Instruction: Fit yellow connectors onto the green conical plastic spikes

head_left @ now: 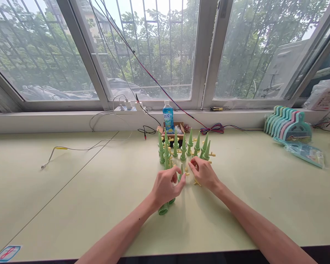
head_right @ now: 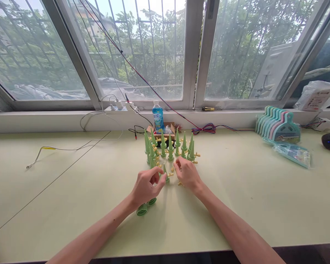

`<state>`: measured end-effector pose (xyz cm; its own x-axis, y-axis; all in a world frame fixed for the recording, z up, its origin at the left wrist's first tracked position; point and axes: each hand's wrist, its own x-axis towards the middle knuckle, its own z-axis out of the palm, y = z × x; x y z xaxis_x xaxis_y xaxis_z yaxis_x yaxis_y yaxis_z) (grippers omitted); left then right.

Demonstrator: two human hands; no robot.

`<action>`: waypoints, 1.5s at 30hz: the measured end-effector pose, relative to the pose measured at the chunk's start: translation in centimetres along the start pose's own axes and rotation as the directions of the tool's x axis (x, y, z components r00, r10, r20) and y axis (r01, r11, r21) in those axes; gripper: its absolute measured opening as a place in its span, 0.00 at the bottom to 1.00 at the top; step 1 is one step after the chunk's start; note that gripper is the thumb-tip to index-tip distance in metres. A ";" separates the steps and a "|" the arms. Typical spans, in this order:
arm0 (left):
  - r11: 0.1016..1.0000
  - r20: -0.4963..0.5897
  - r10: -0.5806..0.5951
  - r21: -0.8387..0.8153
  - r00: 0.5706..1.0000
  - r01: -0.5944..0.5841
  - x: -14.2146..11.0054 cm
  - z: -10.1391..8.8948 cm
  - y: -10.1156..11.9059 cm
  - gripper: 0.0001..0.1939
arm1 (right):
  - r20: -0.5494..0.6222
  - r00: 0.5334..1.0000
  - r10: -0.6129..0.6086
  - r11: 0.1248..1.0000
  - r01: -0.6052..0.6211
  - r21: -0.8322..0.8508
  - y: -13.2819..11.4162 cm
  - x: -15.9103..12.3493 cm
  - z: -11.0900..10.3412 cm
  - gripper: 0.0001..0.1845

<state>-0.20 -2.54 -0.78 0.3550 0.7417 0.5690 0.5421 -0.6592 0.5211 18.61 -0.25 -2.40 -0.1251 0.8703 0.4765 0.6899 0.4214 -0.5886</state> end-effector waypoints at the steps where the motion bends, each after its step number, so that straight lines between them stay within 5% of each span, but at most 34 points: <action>1: 1.000 -0.019 -0.021 -0.004 1.000 0.021 0.0 0.0 0.0 0.08 | -0.005 1.000 -0.008 1.000 0.008 0.010 0.0 0.0 0.0 0.09; 11: 0.992 0.067 -0.125 0.030 0.990 0.123 0.1 0.6 -0.7 0.17 | -0.006 1.000 -0.006 0.999 0.006 0.049 0.3 0.1 0.1 0.16; 25: 0.983 0.223 -0.175 0.092 0.959 0.158 0.5 0.4 -0.5 0.14 | -0.008 0.999 0.040 0.994 -0.039 0.103 -0.6 -0.1 -0.3 0.12; 39: 0.958 0.037 -0.209 -0.194 0.977 0.212 0.7 0.2 0.0 0.17 | -0.105 0.994 0.017 0.972 0.008 0.235 -1.6 -0.1 -0.7 0.12; 45: 0.916 0.044 -0.270 -0.296 0.962 0.271 0.7 0.2 0.1 0.15 | -0.144 0.989 -0.022 0.966 0.058 0.252 -1.8 -0.1 -0.8 0.14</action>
<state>0.21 -2.07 -0.44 0.2280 0.8970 0.3787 0.3673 -0.4394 0.8198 17.96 -1.32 -0.93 -0.0367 0.8151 0.5781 0.4799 0.5218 -0.7053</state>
